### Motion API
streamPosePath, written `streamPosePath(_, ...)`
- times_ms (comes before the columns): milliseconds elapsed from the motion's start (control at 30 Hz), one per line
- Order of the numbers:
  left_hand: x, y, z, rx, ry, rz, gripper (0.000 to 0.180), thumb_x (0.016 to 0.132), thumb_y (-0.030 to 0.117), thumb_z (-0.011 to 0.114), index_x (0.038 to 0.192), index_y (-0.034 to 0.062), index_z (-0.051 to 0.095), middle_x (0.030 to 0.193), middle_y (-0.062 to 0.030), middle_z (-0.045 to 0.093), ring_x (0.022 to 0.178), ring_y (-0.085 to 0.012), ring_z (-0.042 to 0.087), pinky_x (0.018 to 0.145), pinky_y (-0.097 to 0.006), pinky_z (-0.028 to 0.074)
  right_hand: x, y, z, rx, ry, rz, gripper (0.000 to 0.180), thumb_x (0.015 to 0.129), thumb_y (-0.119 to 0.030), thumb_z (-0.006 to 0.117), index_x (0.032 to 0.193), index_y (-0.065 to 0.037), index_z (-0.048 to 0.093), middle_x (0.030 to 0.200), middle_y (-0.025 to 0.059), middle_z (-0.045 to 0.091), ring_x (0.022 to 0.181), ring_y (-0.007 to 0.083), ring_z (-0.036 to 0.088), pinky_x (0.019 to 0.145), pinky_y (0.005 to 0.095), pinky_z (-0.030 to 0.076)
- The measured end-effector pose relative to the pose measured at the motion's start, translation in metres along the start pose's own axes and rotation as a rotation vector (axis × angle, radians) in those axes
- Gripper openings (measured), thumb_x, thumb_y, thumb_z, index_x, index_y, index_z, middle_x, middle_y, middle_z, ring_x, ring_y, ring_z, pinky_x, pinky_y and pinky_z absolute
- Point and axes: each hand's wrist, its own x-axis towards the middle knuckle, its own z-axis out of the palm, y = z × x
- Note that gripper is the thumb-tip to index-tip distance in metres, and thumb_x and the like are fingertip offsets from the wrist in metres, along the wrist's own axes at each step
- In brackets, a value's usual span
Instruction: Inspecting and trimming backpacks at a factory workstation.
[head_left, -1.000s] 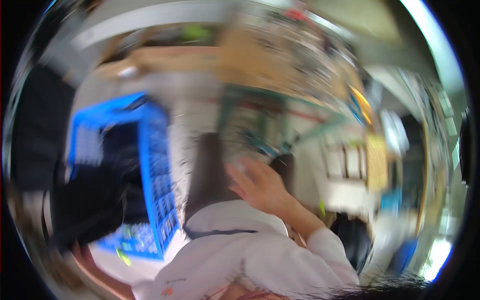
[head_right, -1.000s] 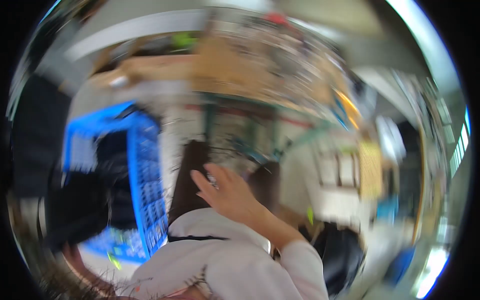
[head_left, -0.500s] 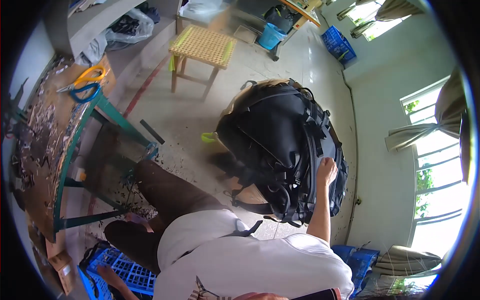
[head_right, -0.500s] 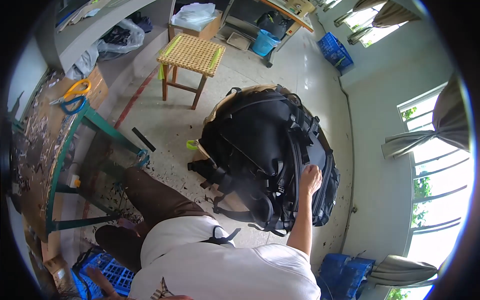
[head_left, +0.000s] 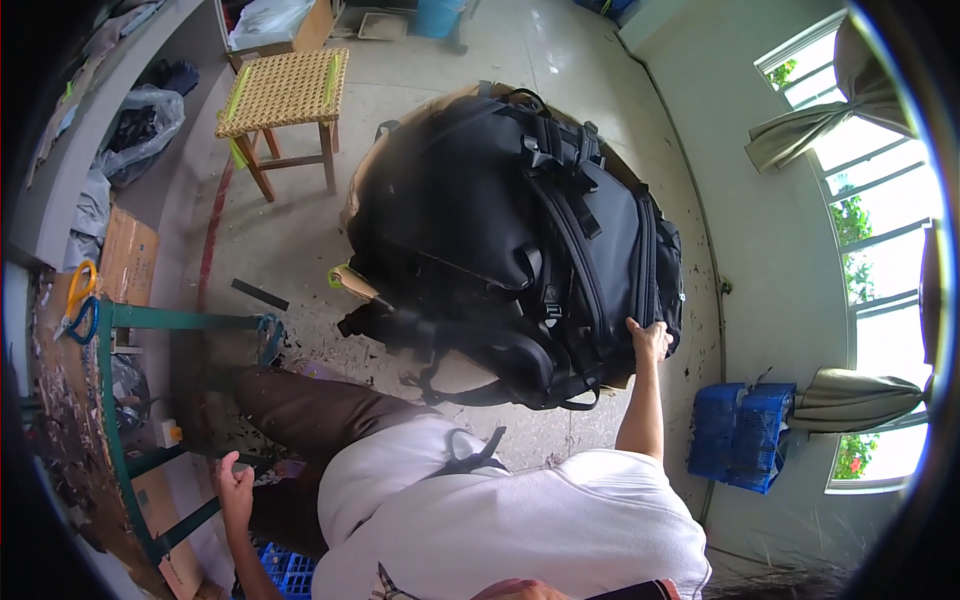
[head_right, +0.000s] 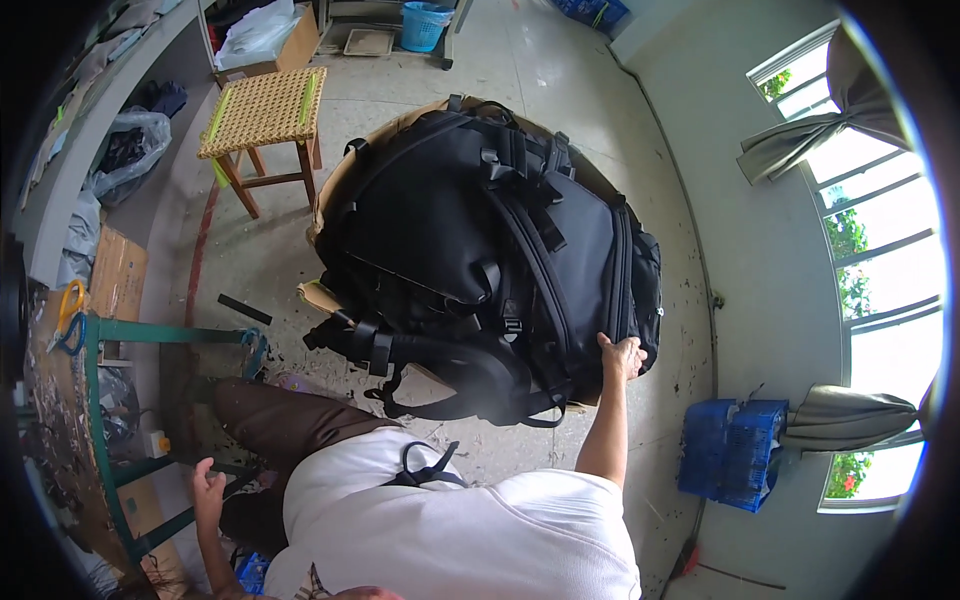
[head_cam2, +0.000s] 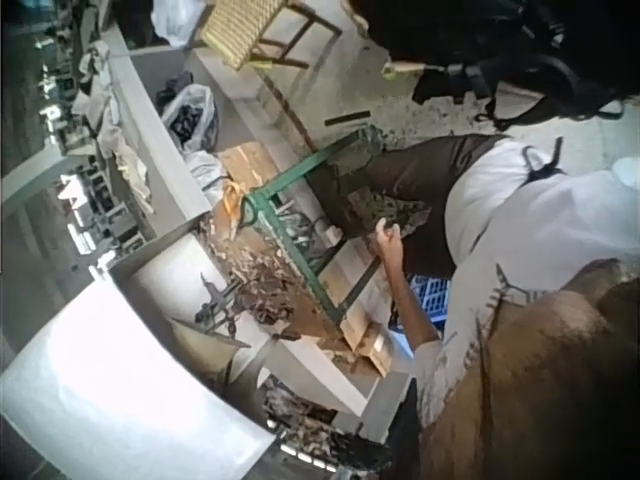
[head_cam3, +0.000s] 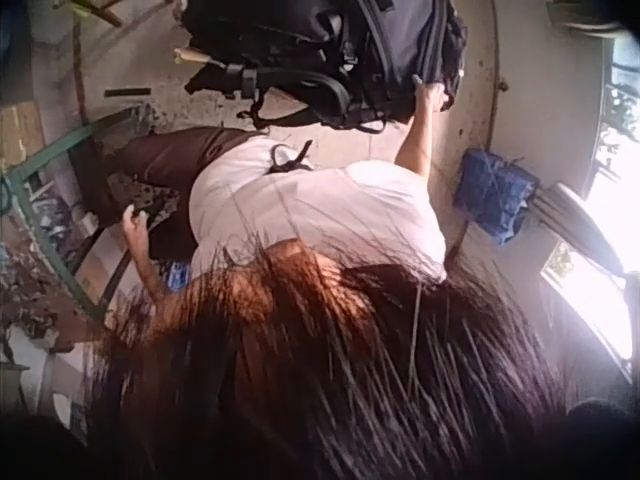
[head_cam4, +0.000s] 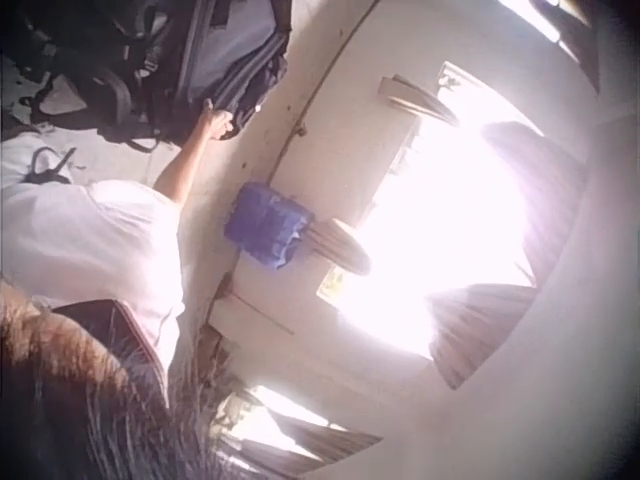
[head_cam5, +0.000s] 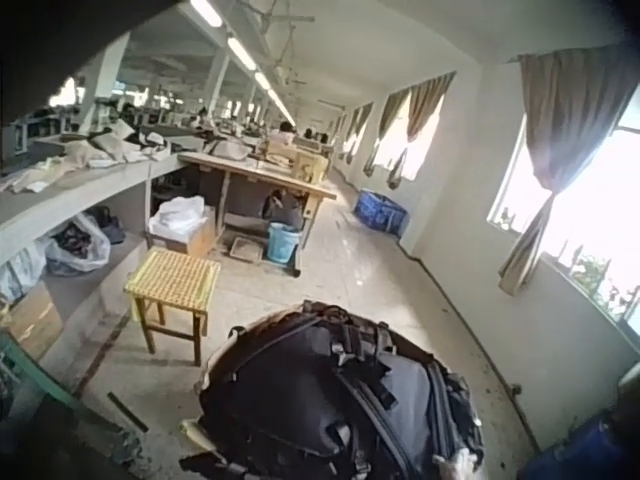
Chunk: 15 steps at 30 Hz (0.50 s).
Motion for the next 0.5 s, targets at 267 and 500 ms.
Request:
streamPosePath(267, -0.012, 0.02, -0.007, 0.021, -0.106, -0.181, 0.036, 0.075, 0.007, 0.055, 0.109, 0.0001, 0.048, 0.105, -0.0102, 0.047, 0.077, -0.0136, 0.048, 0.073, -0.026, 0.041, 0.014, -0.003, -0.066, 0.146, 0.242, -0.328, 0.044, 0.053, -0.02, 0.06, 0.089, 0.005, 0.059, 0.087, 0.0228, 0.06, 0.085, 0.036, 0.057, 0.08, 0.0382, 0.044)
streamPosePath(500, 0.0, 0.082, -0.023, -0.039, -0.056, 0.208, 0.033, 0.078, 0.003, 0.052, 0.11, 0.0006, 0.046, 0.108, -0.0116, 0.047, 0.082, -0.018, 0.054, 0.069, -0.026, 0.045, -0.098, -0.029, -0.303, 0.238, 0.649, -0.963, 0.05, 0.06, -0.006, 0.052, 0.11, -0.003, 0.052, 0.098, 0.0169, 0.058, 0.088, 0.0278, 0.058, 0.081, 0.0344, 0.043)
